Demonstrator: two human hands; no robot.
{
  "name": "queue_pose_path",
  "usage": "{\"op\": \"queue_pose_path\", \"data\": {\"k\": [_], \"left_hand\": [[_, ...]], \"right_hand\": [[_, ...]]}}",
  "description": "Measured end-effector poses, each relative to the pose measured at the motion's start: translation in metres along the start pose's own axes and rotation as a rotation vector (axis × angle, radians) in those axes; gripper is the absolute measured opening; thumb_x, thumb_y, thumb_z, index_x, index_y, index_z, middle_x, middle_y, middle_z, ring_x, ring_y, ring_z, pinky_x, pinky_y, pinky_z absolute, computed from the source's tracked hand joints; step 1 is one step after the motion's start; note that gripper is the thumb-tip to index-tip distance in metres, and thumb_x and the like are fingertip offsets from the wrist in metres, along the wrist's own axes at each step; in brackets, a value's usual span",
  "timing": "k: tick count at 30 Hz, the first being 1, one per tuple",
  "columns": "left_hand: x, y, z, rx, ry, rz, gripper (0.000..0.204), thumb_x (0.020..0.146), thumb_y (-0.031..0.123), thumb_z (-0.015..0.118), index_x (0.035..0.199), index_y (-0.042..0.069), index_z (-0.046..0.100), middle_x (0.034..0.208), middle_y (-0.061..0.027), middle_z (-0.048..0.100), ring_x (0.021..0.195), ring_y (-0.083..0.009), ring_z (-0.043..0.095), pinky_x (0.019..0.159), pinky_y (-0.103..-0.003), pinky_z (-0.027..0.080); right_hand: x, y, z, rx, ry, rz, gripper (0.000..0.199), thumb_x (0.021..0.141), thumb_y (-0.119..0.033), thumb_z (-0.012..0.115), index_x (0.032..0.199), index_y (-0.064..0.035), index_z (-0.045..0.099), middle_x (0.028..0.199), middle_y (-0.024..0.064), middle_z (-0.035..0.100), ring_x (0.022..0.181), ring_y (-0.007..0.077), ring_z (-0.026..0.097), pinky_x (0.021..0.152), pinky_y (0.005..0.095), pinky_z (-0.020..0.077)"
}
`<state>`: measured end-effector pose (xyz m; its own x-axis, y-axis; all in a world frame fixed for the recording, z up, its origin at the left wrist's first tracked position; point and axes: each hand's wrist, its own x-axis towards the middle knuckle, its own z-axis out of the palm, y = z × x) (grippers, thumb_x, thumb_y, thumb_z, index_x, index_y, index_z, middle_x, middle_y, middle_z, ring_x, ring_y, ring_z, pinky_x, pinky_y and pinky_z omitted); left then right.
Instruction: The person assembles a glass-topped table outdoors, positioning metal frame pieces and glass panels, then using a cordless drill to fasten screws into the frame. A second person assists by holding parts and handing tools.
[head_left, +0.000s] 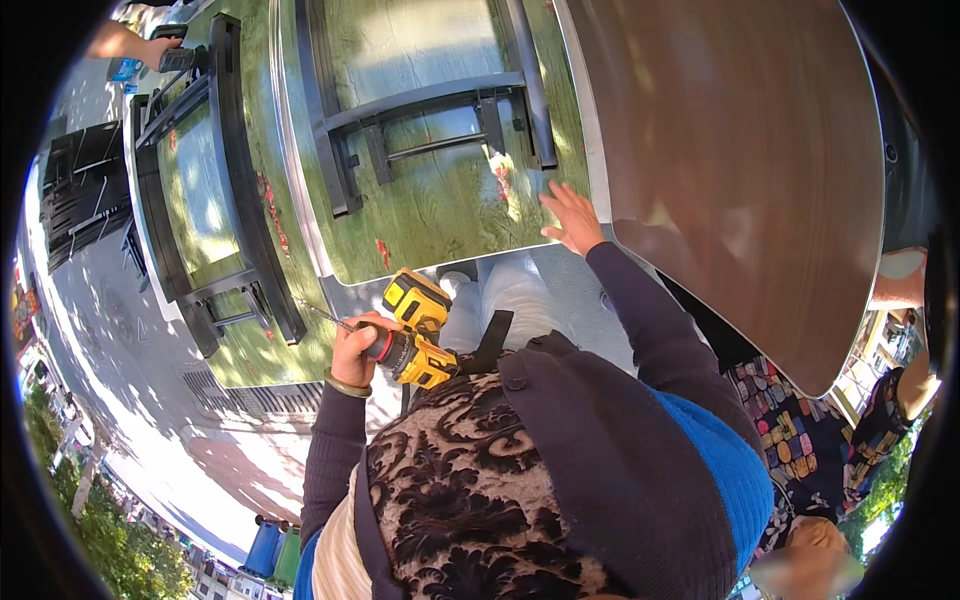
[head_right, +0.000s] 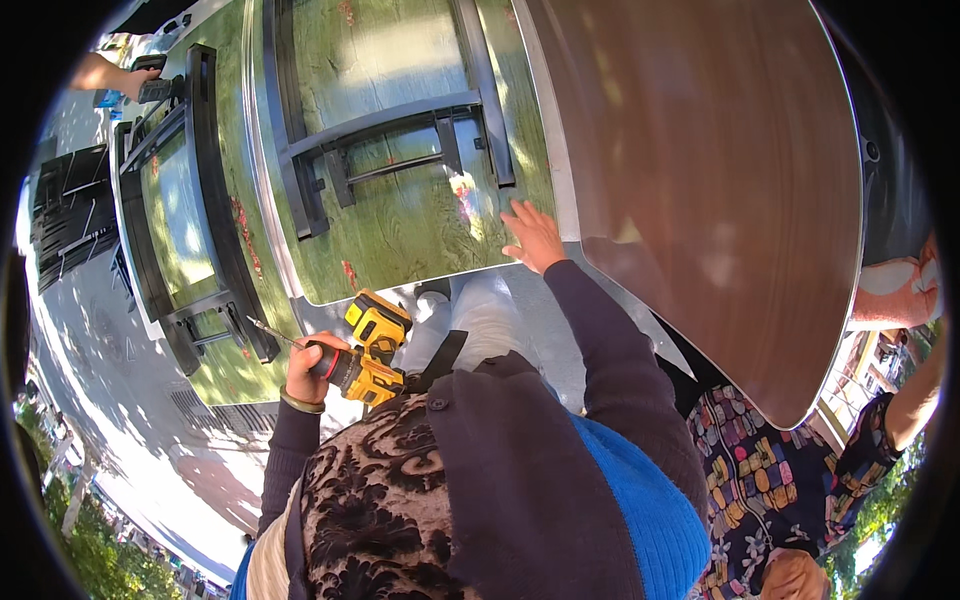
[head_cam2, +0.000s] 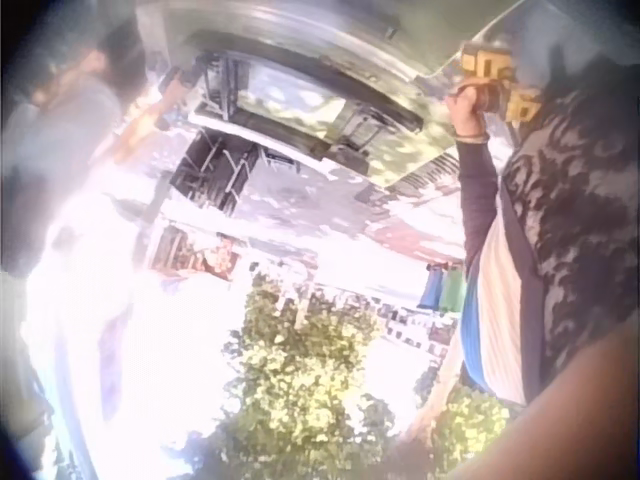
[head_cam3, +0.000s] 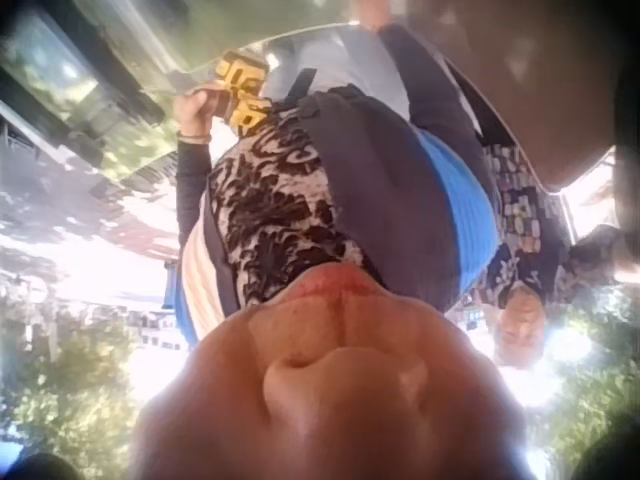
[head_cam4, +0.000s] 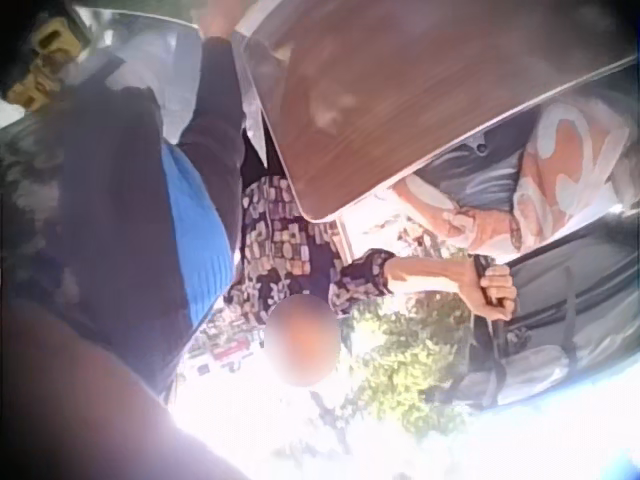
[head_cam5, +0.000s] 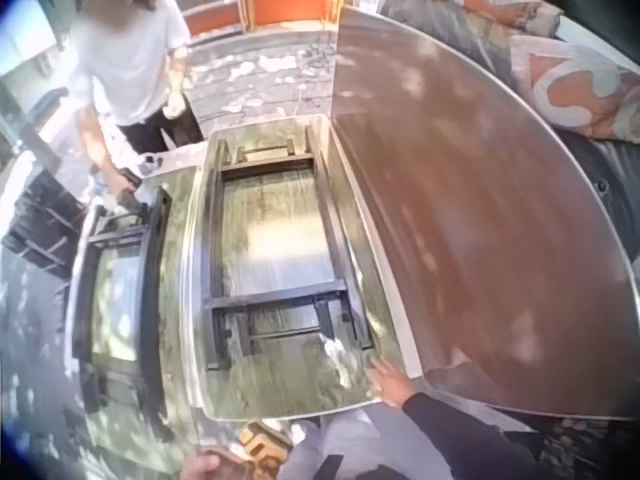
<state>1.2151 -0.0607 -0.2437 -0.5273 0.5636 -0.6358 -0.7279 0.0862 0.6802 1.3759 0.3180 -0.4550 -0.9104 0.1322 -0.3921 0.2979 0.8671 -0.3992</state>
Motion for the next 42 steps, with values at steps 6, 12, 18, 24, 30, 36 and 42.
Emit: {"op": "queue_pose_path", "data": {"k": [6, 12, 18, 24, 30, 36, 42], "left_hand": [[-0.077, -0.032, -0.036, 0.042, 0.135, 0.032, 0.048, 0.072, 0.038, 0.063, 0.083, -0.009, 0.066, 0.071, -0.0094, 0.057, 0.062, -0.0173, 0.056, 0.061, -0.026, 0.044], [-0.132, -0.064, -0.047, 0.007, 0.26, 0.106, 0.049, 0.073, 0.039, 0.06, 0.082, -0.009, 0.065, 0.068, -0.0066, 0.05, 0.061, -0.0152, 0.051, 0.06, -0.026, 0.039], [-0.165, -0.101, -0.072, -0.115, 0.306, 0.12, 0.049, 0.072, 0.039, 0.062, 0.082, -0.009, 0.066, 0.069, -0.0065, 0.053, 0.062, -0.0148, 0.053, 0.059, -0.025, 0.041], [-0.192, -0.126, -0.099, -0.232, 0.353, 0.152, 0.042, 0.07, 0.031, 0.063, 0.084, -0.008, 0.067, 0.074, -0.0061, 0.056, 0.067, -0.0153, 0.056, 0.063, -0.025, 0.044], [-0.21, -0.141, -0.094, -0.311, 0.45, 0.142, 0.042, 0.069, 0.032, 0.065, 0.084, -0.006, 0.068, 0.072, -0.0056, 0.055, 0.066, -0.0152, 0.056, 0.063, -0.025, 0.044], [-0.225, -0.169, -0.096, -0.379, 0.525, 0.191, 0.044, 0.068, 0.034, 0.065, 0.085, -0.006, 0.069, 0.072, -0.006, 0.055, 0.068, -0.0153, 0.056, 0.063, -0.025, 0.043], [-0.224, -0.174, -0.092, -0.449, 0.52, 0.181, 0.044, 0.069, 0.035, 0.065, 0.084, -0.006, 0.069, 0.073, -0.0072, 0.057, 0.066, -0.015, 0.056, 0.062, -0.025, 0.043]], "right_hand": [[0.022, -0.021, -0.006, -0.305, -0.246, 0.097, 0.135, 0.043, -0.043, 0.089, 0.148, -0.0256, 0.008, 0.154, 0.0124, 0.004, 0.141, 0.0372, 0.005, 0.105, 0.061, 0.0212], [0.024, -0.031, -0.001, -0.453, -0.263, 0.117, 0.138, 0.044, -0.046, 0.089, 0.149, -0.0249, 0.001, 0.155, 0.0126, 0.0, 0.141, 0.038, 0.002, 0.101, 0.0641, 0.0231], [0.032, -0.039, 0.006, -0.564, -0.329, 0.163, 0.139, 0.046, -0.046, 0.088, 0.149, -0.0215, -0.002, 0.154, 0.0152, -0.004, 0.14, 0.0418, 0.004, 0.101, 0.0638, 0.0235], [0.058, -0.155, 0.018, -0.554, -0.366, 0.115, 0.129, 0.05, -0.045, 0.087, 0.148, -0.0132, 0.009, 0.15, 0.0258, 0.012, 0.138, 0.0438, 0.013, 0.103, 0.0606, 0.0239], [0.116, -0.293, 0.087, -0.273, -0.113, -0.369, 0.124, 0.049, -0.051, 0.085, 0.147, -0.019, 0.015, 0.151, 0.0193, 0.013, 0.138, 0.043, 0.013, 0.105, 0.0586, 0.021], [0.146, -0.327, 0.101, -0.4, -0.221, -0.236, 0.135, 0.045, -0.055, 0.085, 0.149, -0.0208, 0.006, 0.153, 0.0192, 0.0, 0.138, 0.0475, 0.002, 0.1, 0.0686, 0.0168], [0.145, -0.335, 0.106, -0.423, -0.287, -0.198, 0.138, 0.044, -0.056, 0.085, 0.149, -0.0213, 0.002, 0.153, 0.0189, -0.005, 0.138, 0.0479, -0.004, 0.1, 0.07, 0.0146]]}}
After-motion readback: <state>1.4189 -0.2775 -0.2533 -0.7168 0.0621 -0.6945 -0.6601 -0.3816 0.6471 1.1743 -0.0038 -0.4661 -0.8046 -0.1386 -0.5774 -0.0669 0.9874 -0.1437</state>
